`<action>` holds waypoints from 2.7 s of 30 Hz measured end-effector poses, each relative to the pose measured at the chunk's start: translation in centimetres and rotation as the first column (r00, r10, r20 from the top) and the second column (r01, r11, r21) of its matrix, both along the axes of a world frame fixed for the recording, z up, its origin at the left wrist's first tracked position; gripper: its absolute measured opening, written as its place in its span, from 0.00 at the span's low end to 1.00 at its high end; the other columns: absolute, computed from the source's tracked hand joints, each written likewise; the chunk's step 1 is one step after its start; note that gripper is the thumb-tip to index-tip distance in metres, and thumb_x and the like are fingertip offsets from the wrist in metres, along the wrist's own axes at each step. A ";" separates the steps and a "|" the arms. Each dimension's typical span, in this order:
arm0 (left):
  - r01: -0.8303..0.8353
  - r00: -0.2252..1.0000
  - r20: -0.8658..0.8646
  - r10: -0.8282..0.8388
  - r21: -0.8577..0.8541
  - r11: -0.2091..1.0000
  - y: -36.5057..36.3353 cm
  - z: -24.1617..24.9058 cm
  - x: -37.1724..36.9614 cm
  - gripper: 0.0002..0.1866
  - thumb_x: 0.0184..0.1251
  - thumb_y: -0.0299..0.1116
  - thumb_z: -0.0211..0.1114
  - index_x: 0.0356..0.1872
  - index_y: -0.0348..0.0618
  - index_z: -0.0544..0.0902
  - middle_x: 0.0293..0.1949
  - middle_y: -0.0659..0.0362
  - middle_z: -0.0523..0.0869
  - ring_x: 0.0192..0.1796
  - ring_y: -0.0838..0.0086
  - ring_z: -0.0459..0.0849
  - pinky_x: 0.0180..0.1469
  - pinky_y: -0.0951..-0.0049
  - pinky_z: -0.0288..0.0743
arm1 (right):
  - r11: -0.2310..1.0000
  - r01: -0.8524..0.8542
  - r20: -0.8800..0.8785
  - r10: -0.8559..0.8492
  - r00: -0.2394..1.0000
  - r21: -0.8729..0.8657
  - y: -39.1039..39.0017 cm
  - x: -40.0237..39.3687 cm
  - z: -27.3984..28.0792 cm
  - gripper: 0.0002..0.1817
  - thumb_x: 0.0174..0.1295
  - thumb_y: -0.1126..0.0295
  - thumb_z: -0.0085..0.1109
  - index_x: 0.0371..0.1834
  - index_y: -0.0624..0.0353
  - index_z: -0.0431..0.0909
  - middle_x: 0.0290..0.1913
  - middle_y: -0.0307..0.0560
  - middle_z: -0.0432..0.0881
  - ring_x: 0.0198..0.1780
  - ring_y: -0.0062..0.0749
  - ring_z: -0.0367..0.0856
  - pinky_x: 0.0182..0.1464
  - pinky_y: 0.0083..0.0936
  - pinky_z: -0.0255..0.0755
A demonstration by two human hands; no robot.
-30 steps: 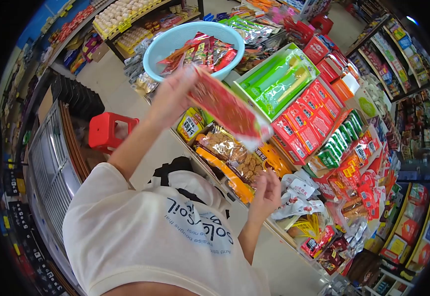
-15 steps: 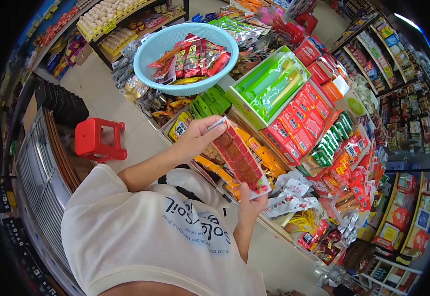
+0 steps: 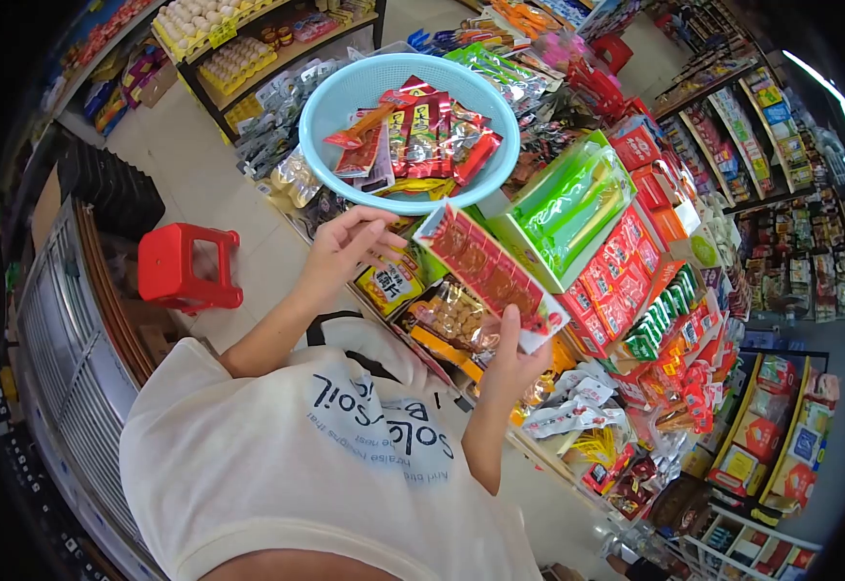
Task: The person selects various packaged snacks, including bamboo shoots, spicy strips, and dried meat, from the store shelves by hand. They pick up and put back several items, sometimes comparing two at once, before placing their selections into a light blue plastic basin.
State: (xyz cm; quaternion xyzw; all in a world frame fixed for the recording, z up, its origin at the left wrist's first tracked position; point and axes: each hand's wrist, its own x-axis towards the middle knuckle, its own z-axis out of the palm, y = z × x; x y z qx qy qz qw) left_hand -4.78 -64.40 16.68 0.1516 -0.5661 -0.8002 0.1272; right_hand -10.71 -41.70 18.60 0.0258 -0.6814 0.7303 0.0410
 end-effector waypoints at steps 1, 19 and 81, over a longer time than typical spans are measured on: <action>-0.008 1.000 -0.006 0.008 0.018 1.000 -0.7 -0.3 0.3 0.14 0.76 0.37 0.54 0.52 0.40 0.79 0.41 0.55 0.87 0.39 0.75 0.86 0.41 0.76 0.80 | 1.000 0.004 -0.028 -0.004 1.000 -0.004 -1.0 -0.4 0.6 0.10 0.64 0.73 0.61 0.44 0.67 0.76 0.28 0.47 0.84 0.28 0.26 0.83 0.31 0.20 0.75; -0.165 0.975 0.154 0.157 0.035 0.986 -7.8 -2.8 2.3 0.23 0.72 0.42 0.59 0.63 0.44 0.69 0.54 0.50 0.80 0.49 0.67 0.84 0.43 0.71 0.82 | 0.892 -0.140 -0.095 0.199 0.975 0.431 -7.7 -2.5 -1.5 0.32 0.65 0.70 0.61 0.70 0.66 0.60 0.64 0.61 0.70 0.56 0.39 0.79 0.53 0.30 0.76; 0.962 -0.068 0.388 -0.919 0.269 0.042 32.6 -4.5 16.4 0.27 0.54 0.25 0.59 0.59 0.32 0.72 0.50 0.54 0.81 0.53 0.71 0.78 0.56 0.72 0.71 | 0.106 0.949 0.519 -0.816 0.255 -0.298 27.9 46.0 -7.9 0.25 0.64 0.67 0.61 0.62 0.65 0.68 0.54 0.53 0.79 0.51 0.39 0.82 0.52 0.36 0.78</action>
